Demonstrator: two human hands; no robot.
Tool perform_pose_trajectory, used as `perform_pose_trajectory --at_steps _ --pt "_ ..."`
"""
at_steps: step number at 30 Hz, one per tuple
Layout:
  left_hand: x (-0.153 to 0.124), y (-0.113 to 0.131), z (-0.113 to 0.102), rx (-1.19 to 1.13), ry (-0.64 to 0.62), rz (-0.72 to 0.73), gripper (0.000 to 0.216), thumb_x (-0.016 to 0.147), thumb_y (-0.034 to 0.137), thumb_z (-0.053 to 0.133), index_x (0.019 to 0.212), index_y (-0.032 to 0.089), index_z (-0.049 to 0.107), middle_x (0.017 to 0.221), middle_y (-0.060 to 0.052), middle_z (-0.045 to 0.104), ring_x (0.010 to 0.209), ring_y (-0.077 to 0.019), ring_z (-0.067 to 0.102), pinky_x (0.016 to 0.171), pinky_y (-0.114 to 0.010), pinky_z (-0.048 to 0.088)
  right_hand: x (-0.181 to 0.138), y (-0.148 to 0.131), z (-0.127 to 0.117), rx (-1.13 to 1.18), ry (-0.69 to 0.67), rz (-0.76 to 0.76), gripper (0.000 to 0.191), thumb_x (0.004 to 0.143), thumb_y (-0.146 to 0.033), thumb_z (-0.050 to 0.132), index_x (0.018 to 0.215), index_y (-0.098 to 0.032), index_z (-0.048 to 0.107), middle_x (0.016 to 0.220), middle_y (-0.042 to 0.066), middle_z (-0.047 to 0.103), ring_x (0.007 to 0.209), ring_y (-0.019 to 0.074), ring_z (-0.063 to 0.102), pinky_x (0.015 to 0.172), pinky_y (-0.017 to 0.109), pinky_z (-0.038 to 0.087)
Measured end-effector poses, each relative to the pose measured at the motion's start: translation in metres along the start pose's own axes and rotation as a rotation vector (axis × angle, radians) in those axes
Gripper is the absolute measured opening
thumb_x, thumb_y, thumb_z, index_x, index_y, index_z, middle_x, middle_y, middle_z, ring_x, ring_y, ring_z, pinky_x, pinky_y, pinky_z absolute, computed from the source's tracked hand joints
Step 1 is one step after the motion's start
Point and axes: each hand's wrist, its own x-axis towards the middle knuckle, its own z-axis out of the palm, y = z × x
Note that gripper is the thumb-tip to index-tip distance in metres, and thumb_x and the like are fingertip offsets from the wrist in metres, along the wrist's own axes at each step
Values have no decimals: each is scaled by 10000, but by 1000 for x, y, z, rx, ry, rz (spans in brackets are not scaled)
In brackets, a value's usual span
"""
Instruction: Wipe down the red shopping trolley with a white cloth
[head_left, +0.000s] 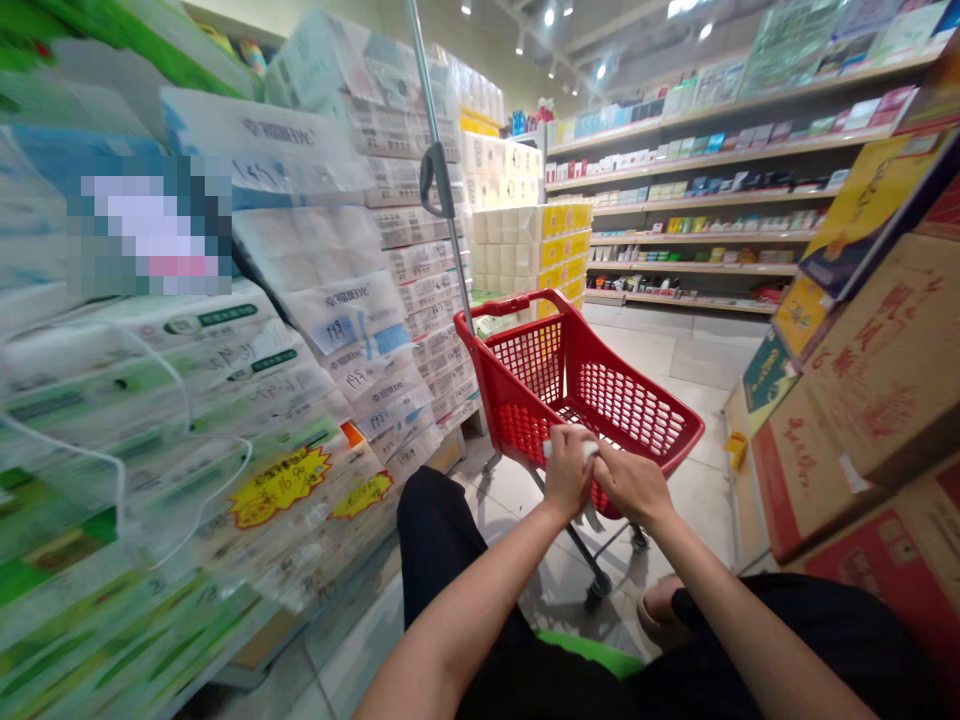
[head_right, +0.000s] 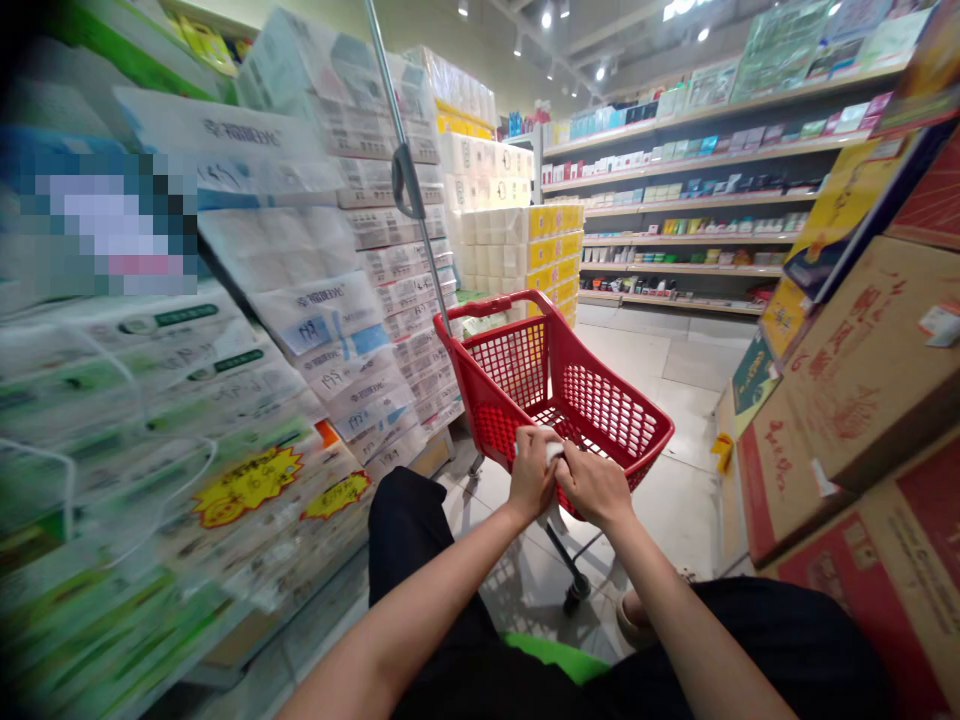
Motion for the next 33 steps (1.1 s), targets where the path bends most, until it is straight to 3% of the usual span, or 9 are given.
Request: perform_pose_trajectory --at_steps 4,8,11,14,18,20,24,29,33 --pt "-12 3 3 -29 -66 -10 240 936 276 489 1174 243 475 1172 -48 450 1084 -167 521 900 -290 477 0 5 0 3 17 -14 301 946 -331 270 1030 -201 528 824 40 679 695 163 581 569 290 190" --pt "34 -18 -23 43 131 -148 141 951 242 452 1074 224 518 1137 -53 451 1025 -156 546 907 -290 469 -1 6 1 4 25 -22 283 947 -334 270 970 -202 520 778 26 665 658 152 565 561 288 182" --pt "55 -28 -33 73 199 -215 125 941 207 453 1048 211 516 1122 -61 442 996 -158 555 891 -293 475 0 3 3 -1 45 -21 268 944 -343 289 970 -203 516 781 25 666 659 151 563 560 288 175" --pt "37 -20 -22 43 174 -134 137 934 192 464 1063 209 506 1127 -61 445 1041 -165 534 940 -308 454 1 1 5 -10 57 -20 266 945 -337 289 957 -203 519 764 24 663 653 149 561 559 291 167" --pt "-11 2 4 -77 22 10 153 934 229 491 1085 215 498 1111 -53 472 1072 -169 517 967 -317 446 0 5 6 -12 62 -18 293 952 -347 273 964 -200 525 799 37 671 673 156 571 562 295 168" --pt "-20 8 8 -89 -28 21 158 936 240 489 1093 222 498 1119 -49 474 1066 -164 524 954 -308 456 -1 7 6 -9 62 -20 300 954 -355 270 979 -199 525 814 40 673 687 160 577 565 294 173" --pt "3 2 -9 24 -71 -1 158 936 241 490 1090 252 523 1157 -33 463 1021 -146 552 897 -268 481 -3 9 6 -5 65 -36 295 957 -343 262 960 -199 519 791 29 661 676 154 575 565 294 176" --pt "44 -19 -38 178 70 -158 143 953 266 464 1071 247 542 1138 -40 453 970 -144 580 842 -261 499 -4 5 5 -8 72 -27 281 953 -348 279 934 -198 516 765 22 654 647 147 564 555 293 168" --pt "33 -14 -32 178 49 -90 143 938 236 486 1068 237 544 1129 -41 462 1000 -146 569 885 -268 492 -3 4 6 0 82 -36 291 951 -338 276 964 -198 530 778 28 667 650 150 570 555 292 171"
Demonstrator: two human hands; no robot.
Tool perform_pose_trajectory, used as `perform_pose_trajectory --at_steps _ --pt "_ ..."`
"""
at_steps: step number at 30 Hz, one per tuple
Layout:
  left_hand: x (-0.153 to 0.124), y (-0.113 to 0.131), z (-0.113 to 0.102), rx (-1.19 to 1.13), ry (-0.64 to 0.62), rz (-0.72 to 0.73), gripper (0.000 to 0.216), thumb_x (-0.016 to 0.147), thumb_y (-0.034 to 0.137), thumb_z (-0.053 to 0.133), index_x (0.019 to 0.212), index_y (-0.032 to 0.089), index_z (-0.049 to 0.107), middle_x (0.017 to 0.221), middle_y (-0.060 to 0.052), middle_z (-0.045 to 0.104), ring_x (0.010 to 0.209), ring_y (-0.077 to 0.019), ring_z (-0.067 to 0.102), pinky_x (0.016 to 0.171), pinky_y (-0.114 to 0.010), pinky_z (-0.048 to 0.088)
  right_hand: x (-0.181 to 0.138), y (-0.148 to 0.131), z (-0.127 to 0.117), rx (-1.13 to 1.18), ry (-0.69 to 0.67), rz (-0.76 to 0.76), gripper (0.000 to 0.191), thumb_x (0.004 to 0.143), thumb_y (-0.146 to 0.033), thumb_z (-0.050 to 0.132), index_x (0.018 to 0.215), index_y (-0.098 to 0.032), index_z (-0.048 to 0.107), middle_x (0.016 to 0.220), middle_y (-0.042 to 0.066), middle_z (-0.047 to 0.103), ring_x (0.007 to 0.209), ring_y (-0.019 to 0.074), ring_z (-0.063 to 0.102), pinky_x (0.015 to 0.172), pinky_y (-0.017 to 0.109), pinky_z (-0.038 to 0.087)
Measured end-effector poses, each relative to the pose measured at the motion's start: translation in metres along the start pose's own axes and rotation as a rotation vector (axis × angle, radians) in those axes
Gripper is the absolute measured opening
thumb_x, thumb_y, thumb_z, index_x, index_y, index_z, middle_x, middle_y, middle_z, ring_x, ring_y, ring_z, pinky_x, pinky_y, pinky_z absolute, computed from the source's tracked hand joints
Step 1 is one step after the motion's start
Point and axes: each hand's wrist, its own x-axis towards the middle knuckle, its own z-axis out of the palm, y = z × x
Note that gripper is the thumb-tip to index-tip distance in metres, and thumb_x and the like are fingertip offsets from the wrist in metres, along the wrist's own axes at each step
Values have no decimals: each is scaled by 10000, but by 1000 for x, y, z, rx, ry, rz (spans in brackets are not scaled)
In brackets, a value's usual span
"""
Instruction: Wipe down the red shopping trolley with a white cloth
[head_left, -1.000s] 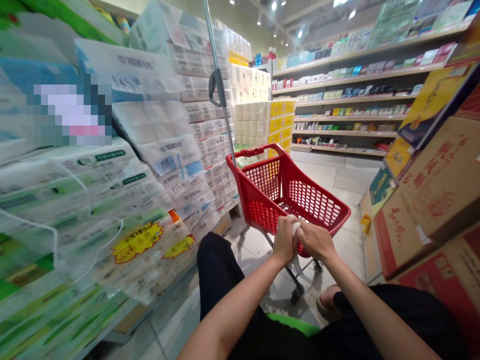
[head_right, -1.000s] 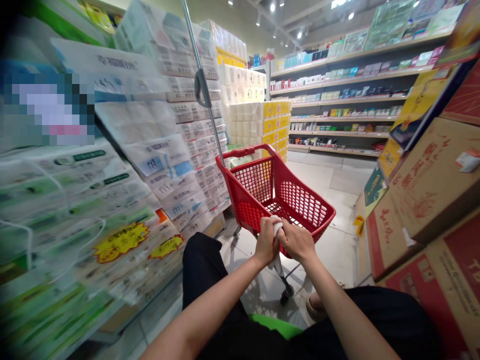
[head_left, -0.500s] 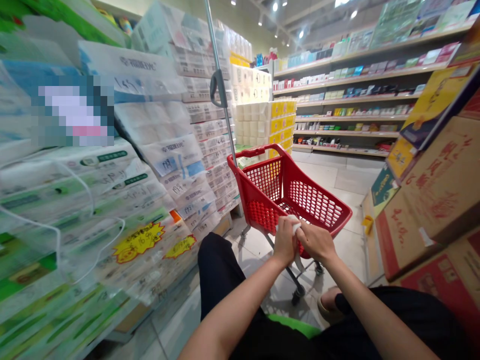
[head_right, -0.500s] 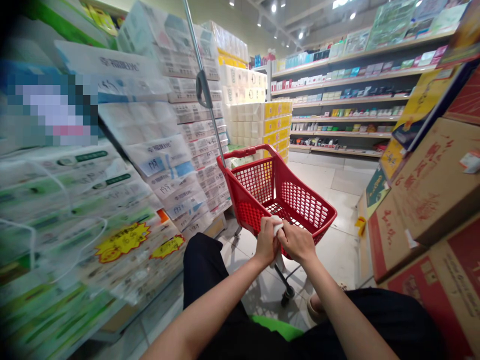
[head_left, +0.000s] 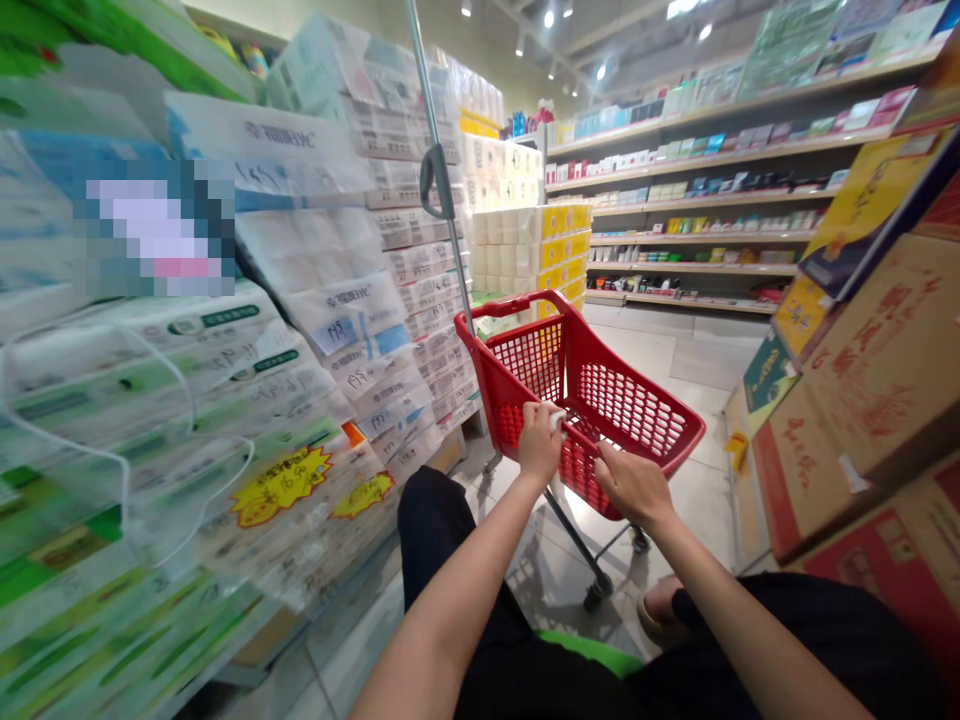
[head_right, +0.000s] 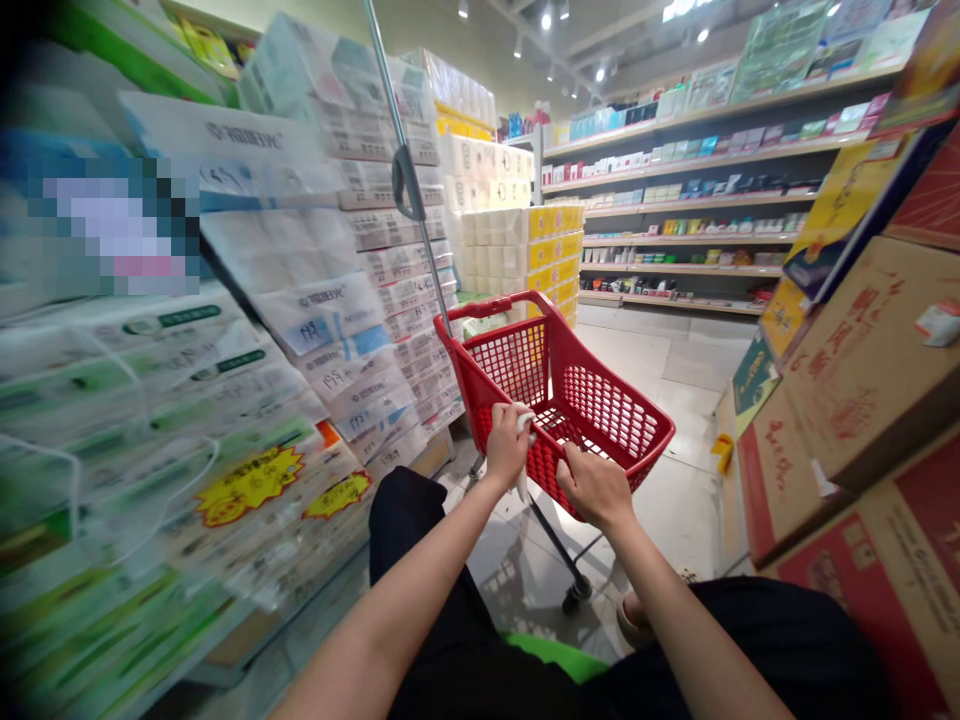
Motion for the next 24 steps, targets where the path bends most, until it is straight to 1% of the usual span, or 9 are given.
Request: perform_pose_trajectory --at_steps 4,6,8,10,11,14,17,20,24 --pt "-36 19 16 -2 -153 139 227 923 275 517 1150 266 513 1161 -28 477 1021 -151 557 865 -258 503 -1 3 3 3 18 16 324 953 -334 256 973 -196 549 788 38 672 650 154 570 559 291 184" --pt "-42 23 17 67 -212 193 262 919 285 527 1178 274 496 1175 -25 483 984 -150 567 831 -256 508 -3 5 3 12 26 17 334 954 -337 249 970 -197 552 787 38 668 656 154 571 562 290 192" --pt "-36 20 12 186 -270 303 267 908 286 550 1170 275 501 1173 -25 495 975 -160 569 825 -269 500 -4 7 3 20 24 9 328 950 -330 252 954 -197 552 774 35 661 653 151 567 562 290 194" --pt "-19 11 1 303 -315 422 249 897 297 574 1139 272 519 1162 -26 510 992 -175 566 837 -286 486 -5 7 1 25 22 6 314 945 -320 261 930 -196 549 764 32 655 646 147 559 560 290 192" --pt "-9 5 -5 346 -316 438 231 900 301 571 1125 269 526 1154 -28 514 991 -177 568 830 -286 482 -5 7 0 28 22 7 307 943 -318 264 920 -196 545 765 31 654 643 145 557 559 289 191" --pt "20 -11 -24 397 -226 277 178 942 284 499 1116 264 529 1150 -34 505 928 -157 587 736 -251 483 -5 6 0 37 19 14 296 945 -322 266 893 -197 529 761 25 649 637 141 553 553 287 185" --pt "33 -18 -32 375 -150 115 174 967 285 444 1114 258 533 1176 -43 479 907 -148 597 667 -228 477 -4 3 0 44 20 14 286 941 -327 274 880 -198 522 757 22 649 640 140 553 550 287 176" --pt "21 -11 -25 309 -205 144 174 966 311 455 1107 257 541 1166 -42 481 900 -144 603 680 -226 484 -4 2 1 33 22 16 286 934 -319 276 889 -199 531 748 23 649 626 141 549 546 289 167" --pt "-13 8 -5 199 -299 327 194 959 319 473 1143 289 527 1150 -19 514 950 -143 598 737 -223 491 -5 3 1 13 30 14 324 940 -317 256 944 -192 555 756 35 656 621 149 553 552 290 179"
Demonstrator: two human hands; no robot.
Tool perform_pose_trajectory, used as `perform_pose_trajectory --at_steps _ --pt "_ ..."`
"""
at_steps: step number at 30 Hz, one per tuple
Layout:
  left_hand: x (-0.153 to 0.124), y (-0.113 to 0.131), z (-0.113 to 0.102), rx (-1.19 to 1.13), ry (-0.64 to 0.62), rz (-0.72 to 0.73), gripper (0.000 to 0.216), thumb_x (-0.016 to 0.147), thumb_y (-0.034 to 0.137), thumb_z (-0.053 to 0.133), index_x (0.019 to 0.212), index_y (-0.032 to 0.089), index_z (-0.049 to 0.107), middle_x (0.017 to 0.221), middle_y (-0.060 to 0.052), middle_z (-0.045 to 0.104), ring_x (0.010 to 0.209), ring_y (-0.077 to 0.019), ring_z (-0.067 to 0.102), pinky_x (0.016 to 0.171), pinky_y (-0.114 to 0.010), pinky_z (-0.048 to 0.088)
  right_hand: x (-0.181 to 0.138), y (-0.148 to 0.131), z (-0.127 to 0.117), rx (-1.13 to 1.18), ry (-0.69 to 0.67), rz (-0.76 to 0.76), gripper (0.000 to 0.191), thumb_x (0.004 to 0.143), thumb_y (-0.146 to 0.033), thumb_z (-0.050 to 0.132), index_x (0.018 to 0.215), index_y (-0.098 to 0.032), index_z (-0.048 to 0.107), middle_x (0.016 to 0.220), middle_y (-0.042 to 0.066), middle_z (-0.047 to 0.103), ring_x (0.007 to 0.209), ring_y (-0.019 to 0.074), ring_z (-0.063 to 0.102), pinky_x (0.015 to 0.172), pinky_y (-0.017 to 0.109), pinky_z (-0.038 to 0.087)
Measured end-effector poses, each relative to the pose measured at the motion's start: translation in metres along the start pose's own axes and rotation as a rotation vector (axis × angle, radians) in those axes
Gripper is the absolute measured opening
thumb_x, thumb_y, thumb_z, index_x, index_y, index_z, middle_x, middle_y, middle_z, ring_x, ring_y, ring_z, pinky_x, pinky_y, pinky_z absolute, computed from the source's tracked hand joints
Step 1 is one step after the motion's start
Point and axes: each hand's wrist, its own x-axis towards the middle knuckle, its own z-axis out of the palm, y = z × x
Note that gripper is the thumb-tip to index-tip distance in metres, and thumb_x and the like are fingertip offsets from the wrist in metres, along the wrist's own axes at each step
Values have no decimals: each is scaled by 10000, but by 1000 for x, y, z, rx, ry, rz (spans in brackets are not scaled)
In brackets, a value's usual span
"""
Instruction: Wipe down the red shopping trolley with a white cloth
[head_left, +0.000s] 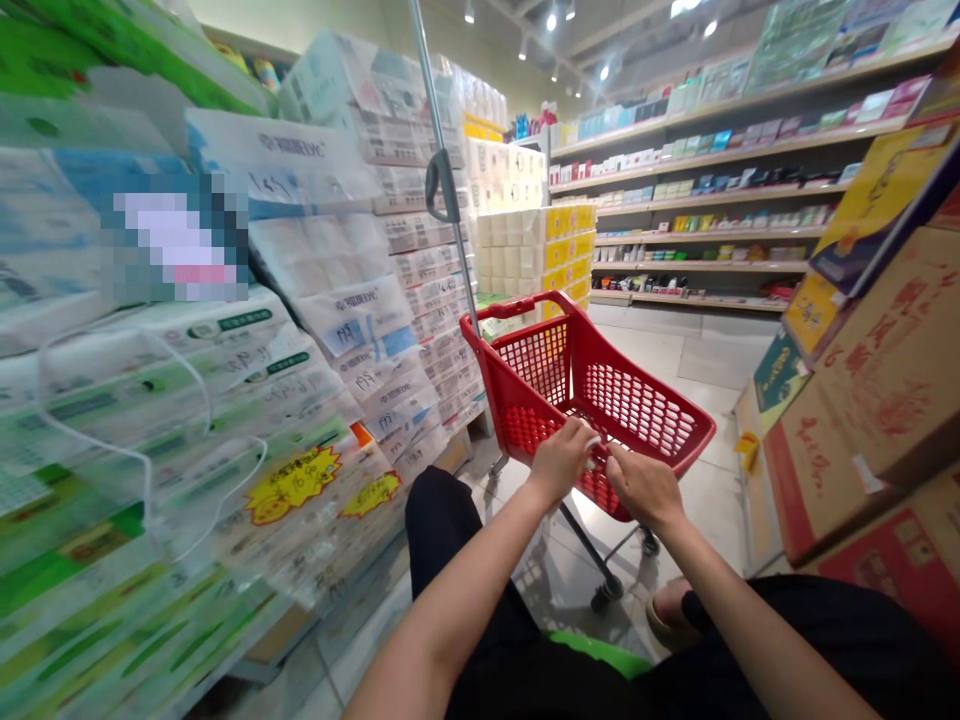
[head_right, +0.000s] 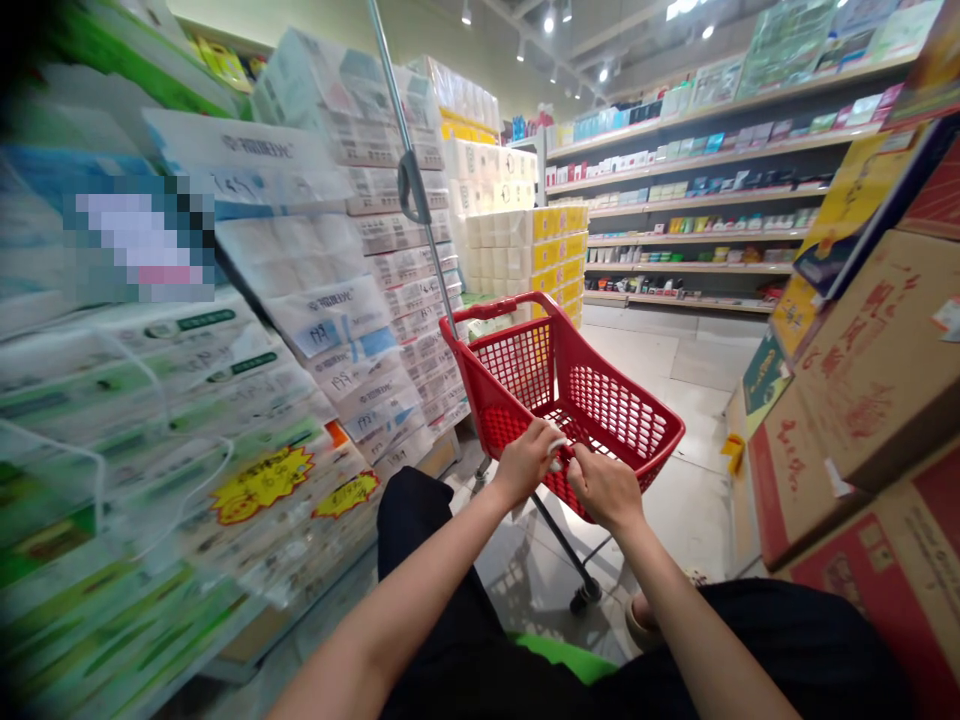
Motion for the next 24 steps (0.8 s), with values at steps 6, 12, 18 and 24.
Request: perform_pose_trajectory --at_steps 6,12,18,24 --pt "3 0 -2 76 -21 111 183 967 343 451 1091 274 566 1107 -20 546 931 -145 590 732 -229 477 -2 3 -3 0 -5 8 333 941 -311 259 941 -187 568 780 41 665 641 148 561 555 292 186" --pt "20 -36 -27 87 127 -158 188 955 312 478 1100 286 594 1259 -37 481 1014 -167 558 694 -231 494 0 3 -1 16 13 12 324 943 -322 268 931 -190 563 766 32 662 630 141 558 548 290 174" --pt "1 -13 -8 -8 67 59 283 935 245 514 1206 311 560 1244 -15 554 1107 -158 535 917 -279 491 1 2 -2 -19 14 6 312 941 -337 285 898 -191 556 752 33 662 628 149 570 549 298 174" --pt "-7 6 1 37 -19 223 302 953 288 481 1249 294 545 1268 -41 570 1158 -163 543 961 -291 472 -1 3 -4 -29 7 26 280 918 -352 340 929 -188 566 766 42 669 629 149 570 553 296 184"
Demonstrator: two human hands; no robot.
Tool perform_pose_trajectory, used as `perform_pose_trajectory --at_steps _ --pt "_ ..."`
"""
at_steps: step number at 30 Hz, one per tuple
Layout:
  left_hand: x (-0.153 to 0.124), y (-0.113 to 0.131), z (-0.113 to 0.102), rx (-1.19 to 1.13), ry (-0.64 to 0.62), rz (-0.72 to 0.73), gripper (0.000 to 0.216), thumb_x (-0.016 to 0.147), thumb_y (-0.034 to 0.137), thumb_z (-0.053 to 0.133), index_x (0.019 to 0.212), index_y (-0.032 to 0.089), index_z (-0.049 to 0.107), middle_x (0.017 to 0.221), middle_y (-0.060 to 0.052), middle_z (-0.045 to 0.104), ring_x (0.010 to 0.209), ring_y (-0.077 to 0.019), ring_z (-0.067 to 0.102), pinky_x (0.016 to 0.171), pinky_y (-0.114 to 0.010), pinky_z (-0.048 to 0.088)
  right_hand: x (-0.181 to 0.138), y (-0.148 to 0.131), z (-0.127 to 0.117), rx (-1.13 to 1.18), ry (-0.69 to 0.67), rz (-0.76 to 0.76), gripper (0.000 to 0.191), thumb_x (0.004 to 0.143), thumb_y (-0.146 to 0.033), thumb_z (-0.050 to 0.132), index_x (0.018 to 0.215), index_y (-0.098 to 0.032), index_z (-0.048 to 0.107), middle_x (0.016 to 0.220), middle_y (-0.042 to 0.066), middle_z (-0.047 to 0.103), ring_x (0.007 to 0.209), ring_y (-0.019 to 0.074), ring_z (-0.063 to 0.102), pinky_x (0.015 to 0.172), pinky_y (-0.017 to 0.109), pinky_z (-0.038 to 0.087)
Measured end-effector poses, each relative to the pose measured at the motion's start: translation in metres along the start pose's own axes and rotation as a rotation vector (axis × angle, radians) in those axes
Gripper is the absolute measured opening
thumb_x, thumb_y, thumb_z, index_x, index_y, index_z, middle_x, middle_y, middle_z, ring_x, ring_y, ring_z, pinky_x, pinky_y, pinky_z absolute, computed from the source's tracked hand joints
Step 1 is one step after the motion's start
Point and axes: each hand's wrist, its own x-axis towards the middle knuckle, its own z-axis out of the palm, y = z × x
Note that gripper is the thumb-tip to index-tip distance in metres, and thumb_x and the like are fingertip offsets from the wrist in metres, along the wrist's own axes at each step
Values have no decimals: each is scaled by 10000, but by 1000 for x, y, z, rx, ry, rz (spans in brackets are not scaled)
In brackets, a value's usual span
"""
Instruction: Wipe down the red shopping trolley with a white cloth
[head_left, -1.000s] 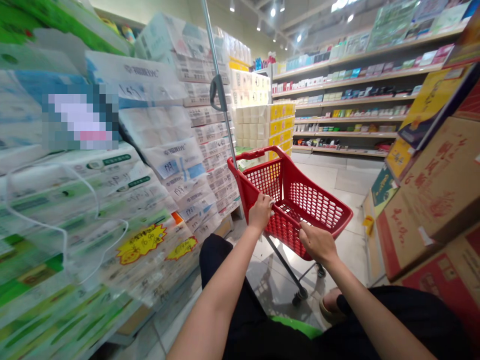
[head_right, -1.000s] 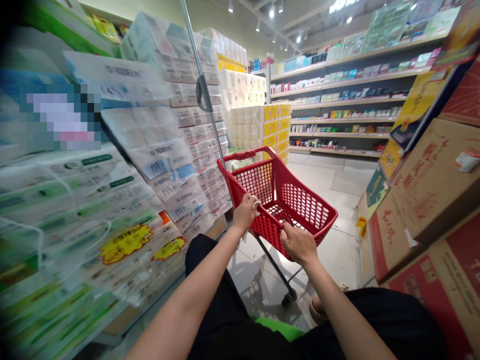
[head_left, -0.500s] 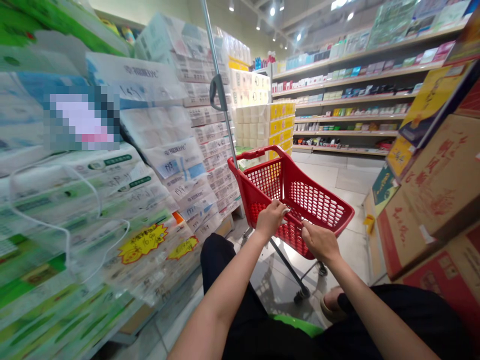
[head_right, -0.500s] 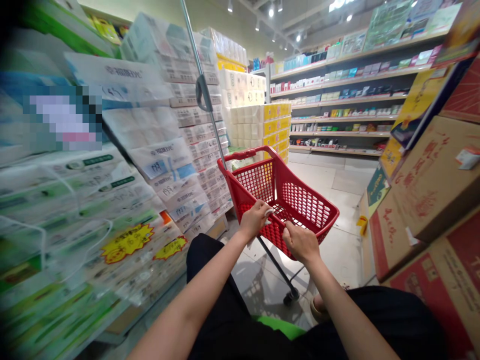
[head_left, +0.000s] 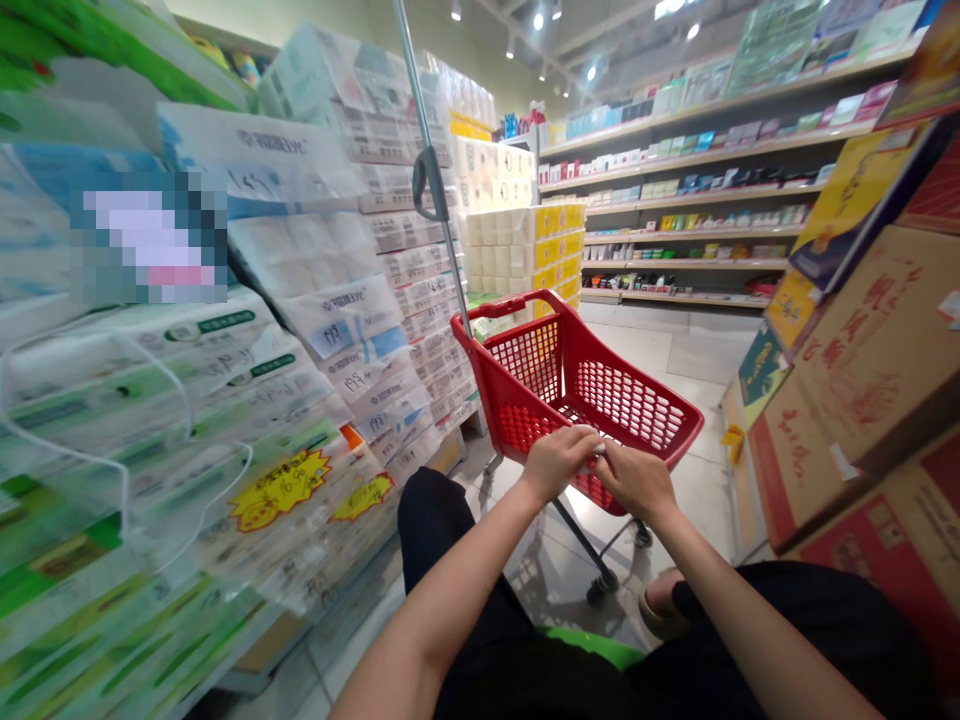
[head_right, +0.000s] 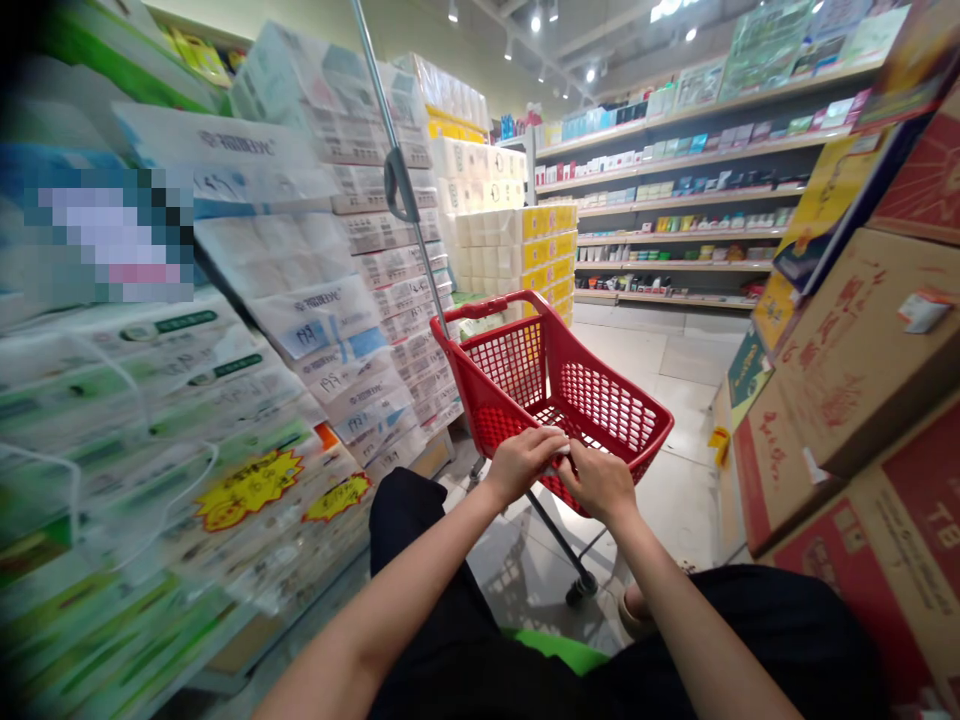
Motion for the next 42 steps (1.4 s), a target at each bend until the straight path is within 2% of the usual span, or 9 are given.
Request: perform_pose_trajectory --at_steps 3,9,12,17,20,24,31,39,42 --pt "8 -26 -12 58 15 30 308 926 243 531 1231 277 559 1256 -52 587 1160 -171 547 970 -315 461 0 1 0 0 5 -8 273 917 -358 337 885 -192 552 744 30 657 629 146 566 549 293 175" --pt "18 -75 -38 162 116 -235 360 896 125 518 1205 299 578 1291 -37 583 1132 -196 539 959 -366 476 1 0 2 5 21 -6 253 907 -356 346 860 -195 535 704 17 639 588 139 541 538 289 154" --pt "14 -67 -34 144 88 -227 427 865 91 547 1234 305 556 1312 -24 569 1149 -190 529 987 -363 469 2 0 2 7 30 -6 249 902 -352 352 860 -194 541 707 20 645 588 141 540 541 288 158" --pt "-1 -13 -3 -18 76 -2 477 857 163 606 1303 288 497 1333 -30 553 1206 -171 513 1039 -347 442 1 4 4 16 26 -29 301 925 -326 301 912 -192 570 764 40 671 623 149 566 552 290 192" --pt "-7 8 11 -66 96 30 457 902 188 544 1345 263 460 1353 -35 541 1241 -168 490 1064 -339 420 -1 9 7 34 37 -35 352 942 -314 257 979 -187 583 805 50 681 664 157 582 570 285 224" --pt "-5 -4 6 -47 75 28 411 932 228 511 1336 293 472 1364 -8 535 1215 -169 507 1043 -344 438 -3 10 6 27 39 -27 339 936 -300 266 965 -189 585 789 42 675 653 150 575 568 284 219" --pt "4 -57 -24 72 131 -288 416 921 140 487 1309 291 501 1374 -33 522 1182 -183 518 1011 -371 462 -4 3 2 20 41 -9 330 957 -360 272 854 -193 537 713 16 644 598 131 555 539 289 163" --pt "1 -18 6 96 23 -16 466 903 128 508 1350 236 435 1388 -60 496 1277 -189 462 1065 -355 415 0 13 0 18 31 -49 377 973 -437 271 853 -205 542 746 22 668 612 135 575 530 276 158" --pt "6 -27 -1 144 -10 45 450 907 156 525 1341 238 437 1382 -55 502 1252 -186 484 1036 -339 437 -1 22 0 34 23 -62 422 989 -459 232 856 -213 549 752 21 674 625 136 587 528 272 166"
